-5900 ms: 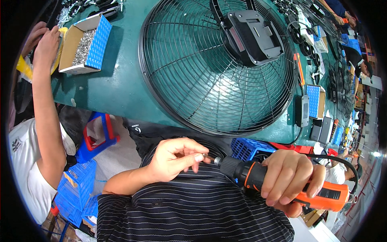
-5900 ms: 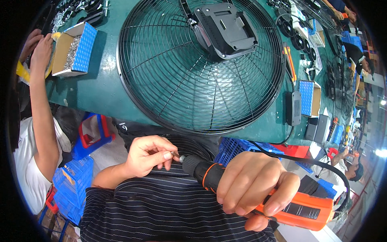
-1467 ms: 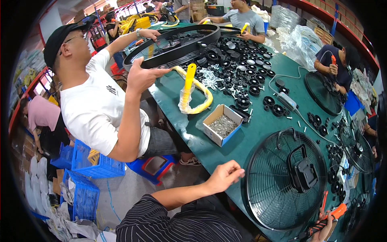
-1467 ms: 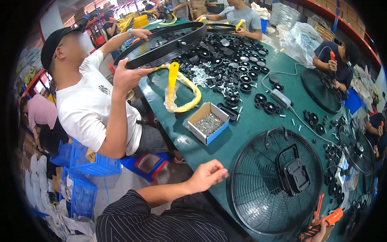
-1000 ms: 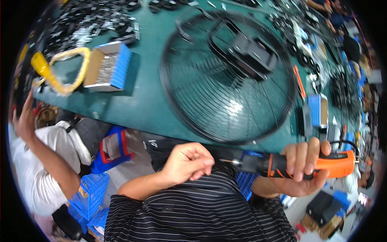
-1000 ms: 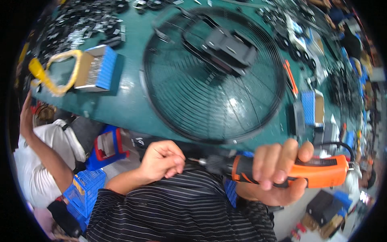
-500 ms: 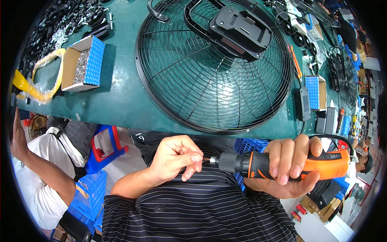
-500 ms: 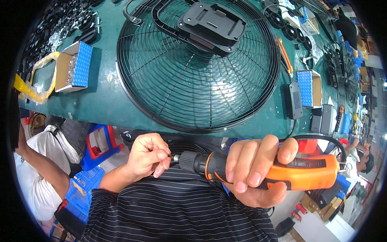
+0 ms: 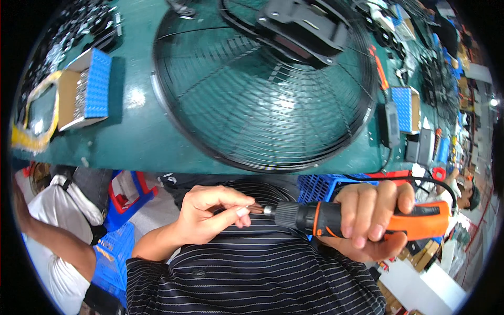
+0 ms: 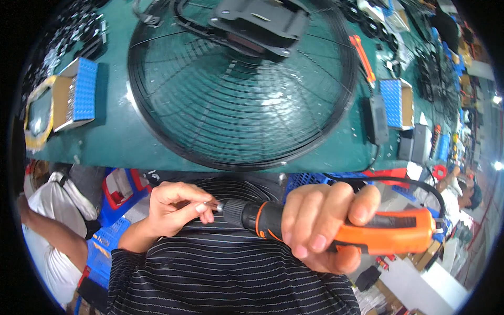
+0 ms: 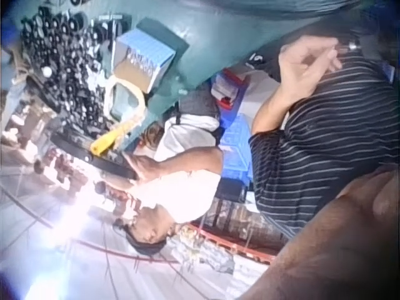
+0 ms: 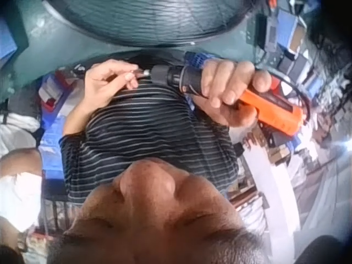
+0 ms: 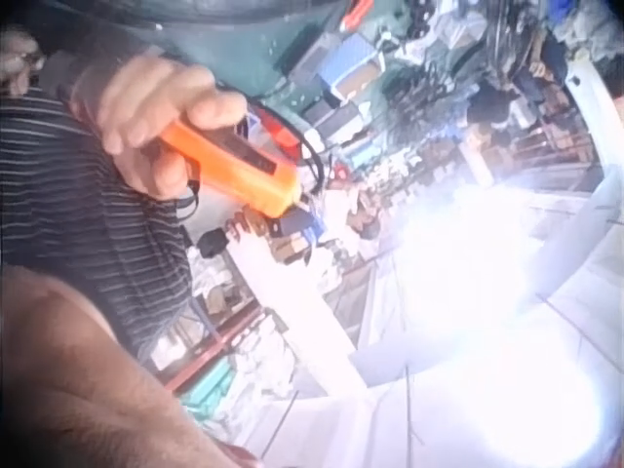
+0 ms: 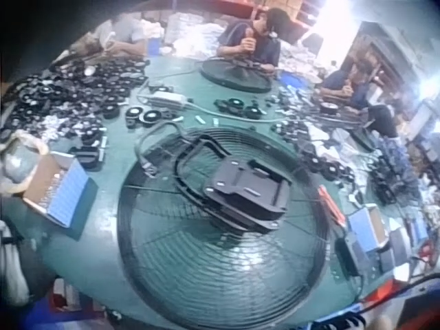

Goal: Assembling industrial fan guards and brackets at a workshop workbench using an electric screwdriver.

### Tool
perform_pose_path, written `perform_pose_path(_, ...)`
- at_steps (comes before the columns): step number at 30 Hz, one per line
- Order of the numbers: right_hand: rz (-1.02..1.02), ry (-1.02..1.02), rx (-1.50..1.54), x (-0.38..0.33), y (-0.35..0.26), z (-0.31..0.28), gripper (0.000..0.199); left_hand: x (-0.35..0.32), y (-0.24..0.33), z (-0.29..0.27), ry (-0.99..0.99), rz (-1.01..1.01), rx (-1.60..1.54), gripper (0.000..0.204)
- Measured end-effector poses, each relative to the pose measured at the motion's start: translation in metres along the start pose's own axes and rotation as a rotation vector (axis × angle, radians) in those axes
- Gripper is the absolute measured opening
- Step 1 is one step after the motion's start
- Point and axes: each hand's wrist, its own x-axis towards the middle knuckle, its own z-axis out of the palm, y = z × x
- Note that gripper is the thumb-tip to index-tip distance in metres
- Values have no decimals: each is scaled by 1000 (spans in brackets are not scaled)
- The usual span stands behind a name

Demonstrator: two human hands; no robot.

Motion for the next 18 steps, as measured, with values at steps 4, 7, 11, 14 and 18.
perform_pose_path(4,-19,-151,-53,15,14,13,32,13,17,-17,257,402,631,29)
perform_pose_path(7,-21,-256,-77,30,38,21,36,15,27,-34,482,536,1091,43)
perform_pose_path(11,-87,-356,-190,36,56,30,41,24,26,-44,557,632,1283,46)
perform_pose_path(14,-48,-437,-225,43,59,30,43,29,26,-46,520,614,1276,50)
perform_pose_path(18,63,-575,-270,54,58,29,44,28,21,-51,492,569,1239,48)
